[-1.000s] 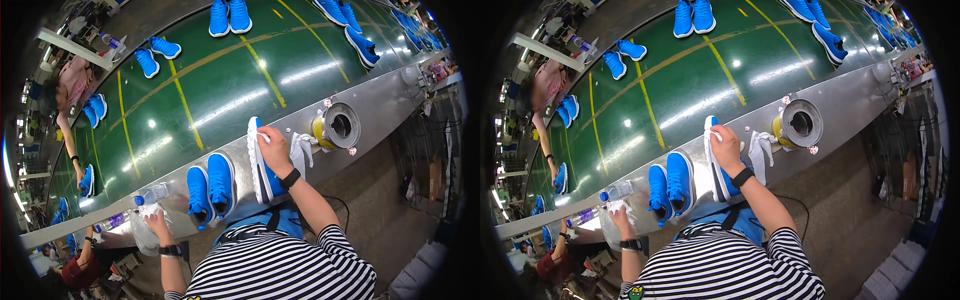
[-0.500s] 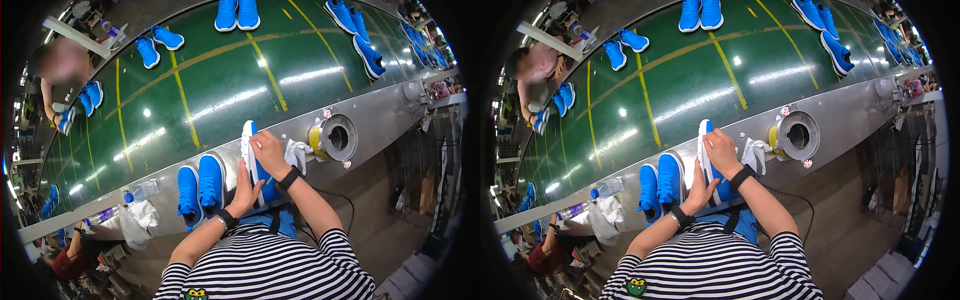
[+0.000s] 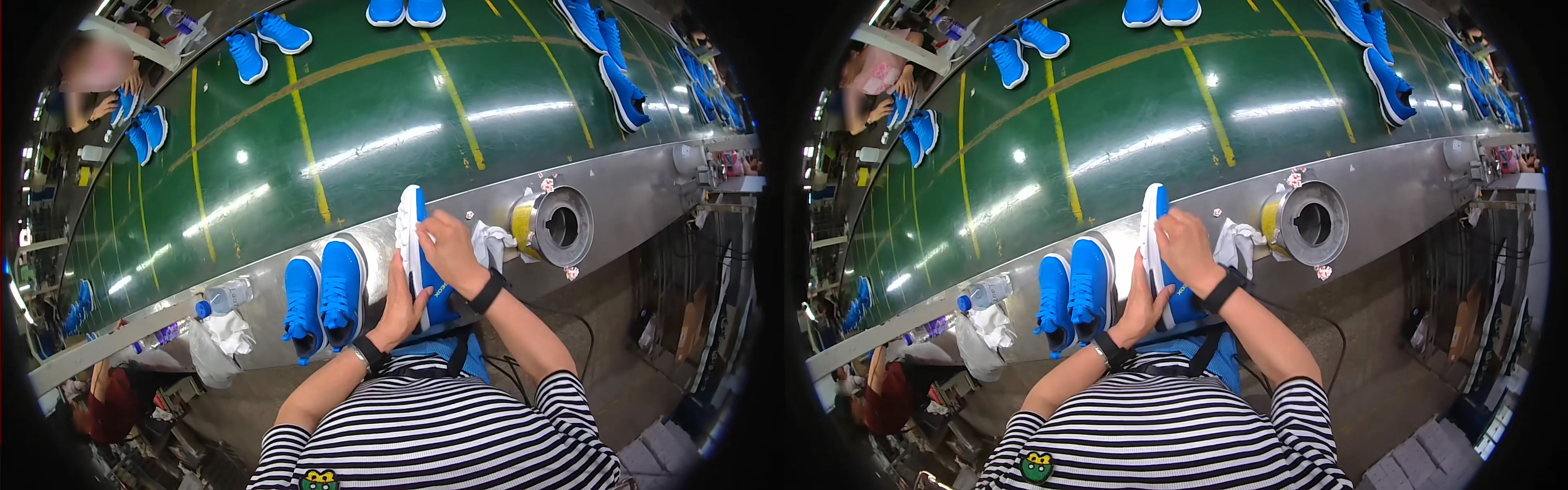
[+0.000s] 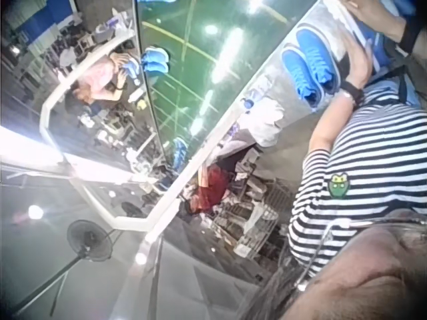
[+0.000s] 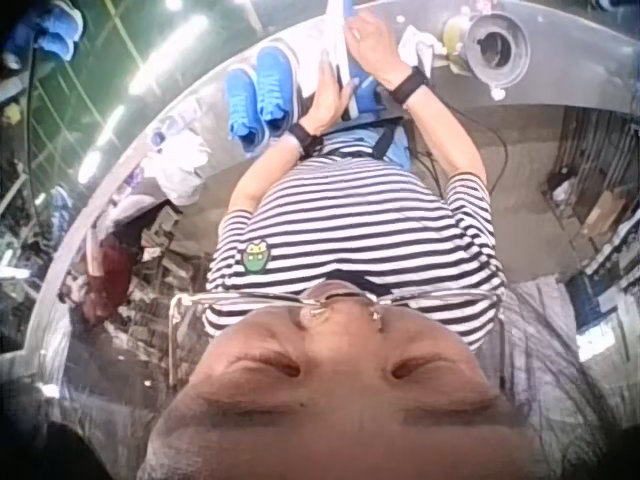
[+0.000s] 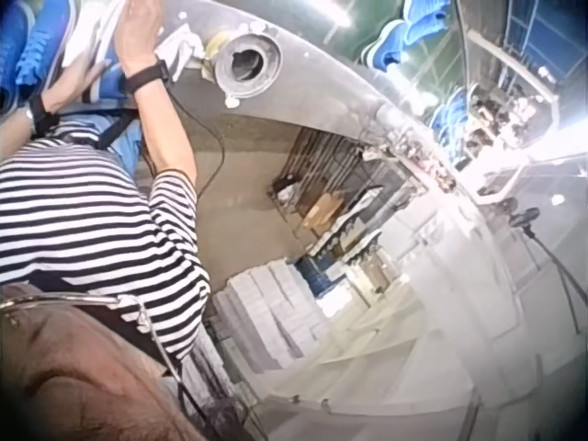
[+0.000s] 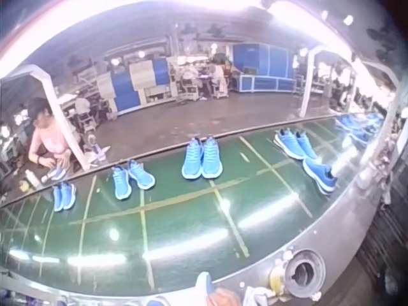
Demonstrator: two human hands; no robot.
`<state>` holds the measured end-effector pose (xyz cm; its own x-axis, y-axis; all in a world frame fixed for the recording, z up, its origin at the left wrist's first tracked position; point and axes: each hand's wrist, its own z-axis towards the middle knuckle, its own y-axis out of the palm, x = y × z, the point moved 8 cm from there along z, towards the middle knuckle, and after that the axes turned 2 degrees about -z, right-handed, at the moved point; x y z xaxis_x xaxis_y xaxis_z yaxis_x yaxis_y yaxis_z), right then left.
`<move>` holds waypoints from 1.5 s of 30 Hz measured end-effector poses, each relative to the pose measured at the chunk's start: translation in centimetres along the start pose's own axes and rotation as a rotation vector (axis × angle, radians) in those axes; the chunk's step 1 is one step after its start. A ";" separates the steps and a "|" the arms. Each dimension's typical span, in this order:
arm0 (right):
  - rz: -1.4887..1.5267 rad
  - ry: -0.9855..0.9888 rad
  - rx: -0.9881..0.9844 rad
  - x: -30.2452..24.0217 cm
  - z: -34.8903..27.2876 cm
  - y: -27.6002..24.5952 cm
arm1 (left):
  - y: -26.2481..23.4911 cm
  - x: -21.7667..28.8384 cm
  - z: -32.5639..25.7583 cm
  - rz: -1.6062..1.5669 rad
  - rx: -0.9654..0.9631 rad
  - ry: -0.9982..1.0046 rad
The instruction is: The person wipes the white soles and blue uppers of blue sneakers with a white cloth on a factory assembly line. They handle multiple pairs, rotate the shoes to access different sides, and place cleaned pairs back on the conveyor belt.
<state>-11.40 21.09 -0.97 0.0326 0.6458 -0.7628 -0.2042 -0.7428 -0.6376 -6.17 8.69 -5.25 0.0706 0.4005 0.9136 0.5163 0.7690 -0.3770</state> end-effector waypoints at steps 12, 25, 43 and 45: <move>-0.044 -0.178 0.019 -1.2 -0.2 -0.3 | 0.2 0.1 -0.1 0.014 0.009 0.000; 0.019 -0.126 0.049 0.3 1.5 -0.1 | 0.4 0.1 -0.1 0.017 -0.008 -0.019; -0.027 -0.164 0.066 0.0 1.2 -0.1 | 0.6 -0.4 -0.1 0.066 -0.027 -0.025; -0.029 -0.171 0.105 -0.1 1.9 -0.1 | 0.4 -0.3 -0.1 0.059 -0.031 -0.032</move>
